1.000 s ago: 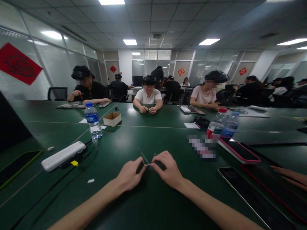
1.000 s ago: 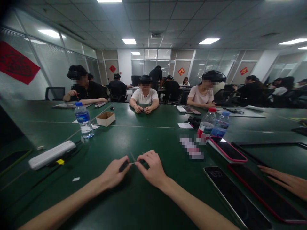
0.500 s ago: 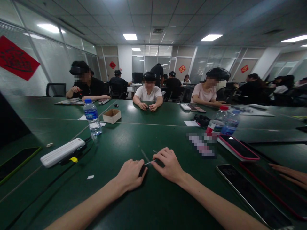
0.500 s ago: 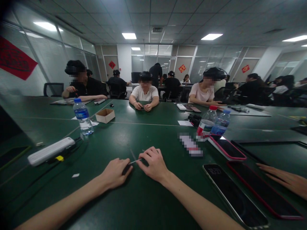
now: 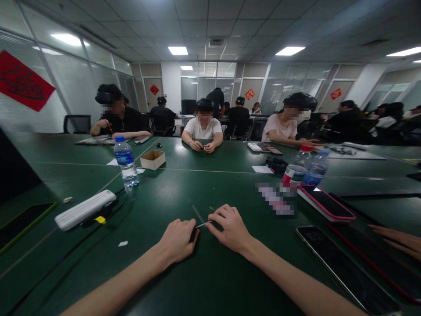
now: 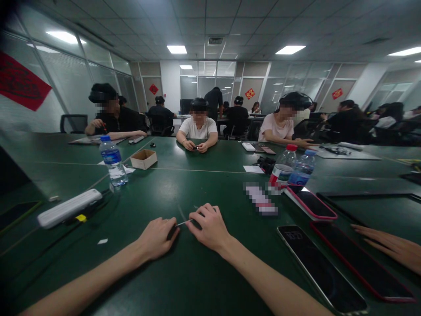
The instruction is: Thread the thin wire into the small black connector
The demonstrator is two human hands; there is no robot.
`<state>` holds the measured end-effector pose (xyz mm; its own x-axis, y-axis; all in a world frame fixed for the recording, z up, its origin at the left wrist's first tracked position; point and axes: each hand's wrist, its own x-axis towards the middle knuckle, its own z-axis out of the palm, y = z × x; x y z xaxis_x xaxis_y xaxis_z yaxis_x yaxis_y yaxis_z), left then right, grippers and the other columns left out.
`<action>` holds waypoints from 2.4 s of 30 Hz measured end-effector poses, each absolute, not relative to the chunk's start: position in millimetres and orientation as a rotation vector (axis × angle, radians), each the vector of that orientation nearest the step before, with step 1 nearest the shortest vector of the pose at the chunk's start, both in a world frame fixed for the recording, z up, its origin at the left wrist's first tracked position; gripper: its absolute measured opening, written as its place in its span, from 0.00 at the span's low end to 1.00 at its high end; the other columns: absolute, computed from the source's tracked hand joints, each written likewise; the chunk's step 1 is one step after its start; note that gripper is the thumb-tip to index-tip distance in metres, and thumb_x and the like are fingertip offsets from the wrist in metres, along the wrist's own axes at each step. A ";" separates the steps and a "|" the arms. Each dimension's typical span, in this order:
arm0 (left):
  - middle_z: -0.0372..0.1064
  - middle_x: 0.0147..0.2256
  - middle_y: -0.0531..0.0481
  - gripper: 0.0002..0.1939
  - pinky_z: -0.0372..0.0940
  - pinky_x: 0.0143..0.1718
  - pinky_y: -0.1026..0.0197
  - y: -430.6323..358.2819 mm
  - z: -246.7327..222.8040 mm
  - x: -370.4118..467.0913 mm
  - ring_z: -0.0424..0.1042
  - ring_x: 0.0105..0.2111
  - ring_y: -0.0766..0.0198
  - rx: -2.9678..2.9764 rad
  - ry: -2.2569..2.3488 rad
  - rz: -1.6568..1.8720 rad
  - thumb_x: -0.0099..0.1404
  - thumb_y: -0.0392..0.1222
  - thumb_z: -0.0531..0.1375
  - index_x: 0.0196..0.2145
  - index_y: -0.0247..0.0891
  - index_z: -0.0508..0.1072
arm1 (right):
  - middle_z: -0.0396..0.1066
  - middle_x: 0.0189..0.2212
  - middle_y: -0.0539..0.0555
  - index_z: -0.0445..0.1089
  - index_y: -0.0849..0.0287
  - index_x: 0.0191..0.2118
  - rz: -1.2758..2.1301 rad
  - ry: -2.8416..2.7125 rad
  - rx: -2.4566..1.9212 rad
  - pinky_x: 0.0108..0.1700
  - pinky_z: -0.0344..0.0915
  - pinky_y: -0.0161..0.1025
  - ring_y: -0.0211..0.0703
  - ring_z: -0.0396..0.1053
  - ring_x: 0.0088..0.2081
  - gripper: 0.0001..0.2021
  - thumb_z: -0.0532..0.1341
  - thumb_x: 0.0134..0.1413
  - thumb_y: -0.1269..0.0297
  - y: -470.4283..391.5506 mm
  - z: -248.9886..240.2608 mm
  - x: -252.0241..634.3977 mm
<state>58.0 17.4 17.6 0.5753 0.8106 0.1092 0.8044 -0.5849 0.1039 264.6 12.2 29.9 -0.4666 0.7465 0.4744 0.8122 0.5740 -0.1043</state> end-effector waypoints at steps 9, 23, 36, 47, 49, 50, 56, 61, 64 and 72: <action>0.72 0.34 0.45 0.12 0.62 0.37 0.53 15.8 21.8 58.7 0.72 0.32 0.55 2.807 1.380 0.189 0.70 0.43 0.44 0.37 0.38 0.64 | 0.71 0.36 0.54 0.71 0.55 0.39 -0.097 -2.358 -1.277 0.37 0.57 0.40 0.44 0.64 0.39 0.11 0.54 0.62 0.57 13.2 28.4 266.6; 0.73 0.33 0.45 0.11 0.62 0.38 0.53 16.8 17.3 58.4 0.72 0.32 0.55 2.788 1.349 0.265 0.68 0.45 0.47 0.36 0.38 0.65 | 0.70 0.36 0.53 0.70 0.55 0.38 0.017 -2.368 -1.275 0.38 0.57 0.41 0.45 0.63 0.40 0.09 0.55 0.60 0.58 12.3 34.0 266.6; 0.72 0.36 0.44 0.12 0.62 0.39 0.52 16.4 23.6 58.3 0.72 0.34 0.54 2.774 1.340 0.230 0.68 0.45 0.46 0.37 0.38 0.65 | 0.71 0.35 0.53 0.70 0.55 0.37 -0.001 -2.369 -1.251 0.37 0.60 0.41 0.44 0.65 0.38 0.09 0.56 0.60 0.58 14.4 36.0 266.2; 0.72 0.35 0.45 0.11 0.62 0.38 0.52 16.7 24.3 57.4 0.72 0.33 0.55 2.789 1.304 0.251 0.68 0.44 0.46 0.37 0.38 0.65 | 0.71 0.35 0.52 0.70 0.54 0.37 0.010 -2.373 -1.262 0.37 0.60 0.41 0.44 0.65 0.38 0.08 0.56 0.59 0.58 15.6 34.4 266.6; 0.72 0.35 0.45 0.12 0.62 0.38 0.52 17.0 22.9 57.1 0.72 0.33 0.55 2.792 1.307 0.258 0.68 0.45 0.46 0.37 0.38 0.65 | 0.71 0.35 0.53 0.70 0.54 0.37 -0.017 -2.376 -1.250 0.37 0.60 0.41 0.44 0.65 0.38 0.08 0.57 0.59 0.58 15.4 34.4 266.1; 0.73 0.35 0.45 0.11 0.62 0.38 0.52 17.1 22.7 57.0 0.72 0.33 0.55 2.791 1.307 0.257 0.68 0.45 0.46 0.37 0.38 0.65 | 0.71 0.35 0.53 0.70 0.54 0.37 -0.036 -2.375 -1.244 0.37 0.60 0.41 0.44 0.65 0.38 0.08 0.57 0.59 0.58 15.3 34.5 265.9; 0.72 0.35 0.45 0.11 0.62 0.38 0.53 15.9 26.0 57.3 0.72 0.34 0.56 2.780 1.297 0.230 0.68 0.44 0.47 0.37 0.38 0.66 | 0.71 0.34 0.53 0.70 0.55 0.36 -0.060 -2.373 -1.212 0.36 0.59 0.41 0.44 0.65 0.37 0.08 0.57 0.59 0.59 16.4 36.3 267.3; 0.72 0.35 0.45 0.10 0.62 0.38 0.53 18.2 21.4 56.8 0.72 0.34 0.55 2.772 1.293 0.249 0.66 0.44 0.50 0.37 0.38 0.66 | 0.70 0.34 0.52 0.69 0.55 0.35 0.047 -2.448 -1.147 0.38 0.58 0.41 0.42 0.63 0.37 0.08 0.57 0.58 0.59 13.3 39.6 268.2; 0.73 0.35 0.45 0.09 0.62 0.38 0.54 20.2 17.9 56.6 0.72 0.34 0.55 2.755 1.325 0.259 0.66 0.43 0.50 0.37 0.39 0.67 | 0.70 0.34 0.52 0.70 0.55 0.36 0.051 -2.544 -1.032 0.39 0.57 0.42 0.43 0.63 0.38 0.08 0.58 0.56 0.57 8.8 40.0 265.6; 0.73 0.35 0.46 0.09 0.61 0.37 0.53 17.1 17.2 55.4 0.72 0.33 0.55 2.772 1.322 0.292 0.67 0.44 0.49 0.37 0.39 0.66 | 0.69 0.35 0.54 0.69 0.57 0.37 -0.008 -2.338 -1.185 0.39 0.55 0.42 0.44 0.62 0.40 0.08 0.57 0.58 0.59 9.0 35.3 264.7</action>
<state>55.4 17.1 17.2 0.6154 0.7747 0.1457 0.7640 -0.6317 0.1316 264.7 9.0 35.3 -0.4857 0.7515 0.4465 0.7545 0.6183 -0.2200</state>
